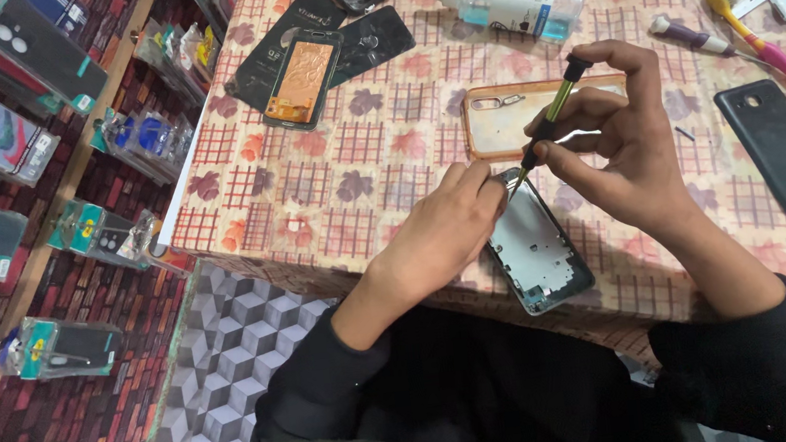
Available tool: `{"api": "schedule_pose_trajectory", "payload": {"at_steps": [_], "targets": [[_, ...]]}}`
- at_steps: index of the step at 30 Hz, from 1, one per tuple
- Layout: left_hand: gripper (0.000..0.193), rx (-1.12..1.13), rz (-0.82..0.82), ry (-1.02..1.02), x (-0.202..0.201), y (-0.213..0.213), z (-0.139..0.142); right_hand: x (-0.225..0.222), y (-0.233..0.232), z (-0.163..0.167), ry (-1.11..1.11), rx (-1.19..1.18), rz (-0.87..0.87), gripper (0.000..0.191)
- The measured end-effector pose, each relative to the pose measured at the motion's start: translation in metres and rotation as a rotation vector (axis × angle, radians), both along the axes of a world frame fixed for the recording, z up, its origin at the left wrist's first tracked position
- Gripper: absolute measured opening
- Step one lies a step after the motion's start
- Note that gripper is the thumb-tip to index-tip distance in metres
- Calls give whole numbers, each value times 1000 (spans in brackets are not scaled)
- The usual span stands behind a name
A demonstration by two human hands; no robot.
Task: The person uses a screwdriver to remove screws from the internal frame of a disassembled smartphone. They then use a prying tool to lift and separate internal components within the phone chassis.
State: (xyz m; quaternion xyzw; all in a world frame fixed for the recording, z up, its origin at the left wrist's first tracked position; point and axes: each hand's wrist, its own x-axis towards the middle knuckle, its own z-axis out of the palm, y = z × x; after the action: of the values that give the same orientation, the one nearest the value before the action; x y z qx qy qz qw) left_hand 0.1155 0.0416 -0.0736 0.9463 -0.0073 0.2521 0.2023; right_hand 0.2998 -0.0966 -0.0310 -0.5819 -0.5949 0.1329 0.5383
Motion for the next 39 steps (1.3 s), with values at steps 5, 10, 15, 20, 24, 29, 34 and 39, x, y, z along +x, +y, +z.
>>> {"api": "schedule_pose_trajectory", "payload": {"at_steps": [5,10,15,20,24,29,34,39], "targets": [[16,-28,-59,20,-1,6,5,0,-1,0,19,-5,-5,72],[11,115,22,60,3,-1,4,-1,-1,1,6,-4,-1,72],[15,333,94,-1,4,-5,0,-2,0,2,11,-23,-3,73],[19,465,160,-38,3,-9,-2,-5,2,3,-62,-21,-26,74],[27,454,158,-31,6,-8,-3,-10,6,2,-117,-13,-26,74],[20,379,121,51,9,-4,-7,-12,7,-3,-320,66,-10,75],[24,76,-4,6,8,5,-5,-10,7,-8,-365,105,23,73],[23,-36,-103,56,5,17,1,-11,7,-9,-315,91,-23,74]]}}
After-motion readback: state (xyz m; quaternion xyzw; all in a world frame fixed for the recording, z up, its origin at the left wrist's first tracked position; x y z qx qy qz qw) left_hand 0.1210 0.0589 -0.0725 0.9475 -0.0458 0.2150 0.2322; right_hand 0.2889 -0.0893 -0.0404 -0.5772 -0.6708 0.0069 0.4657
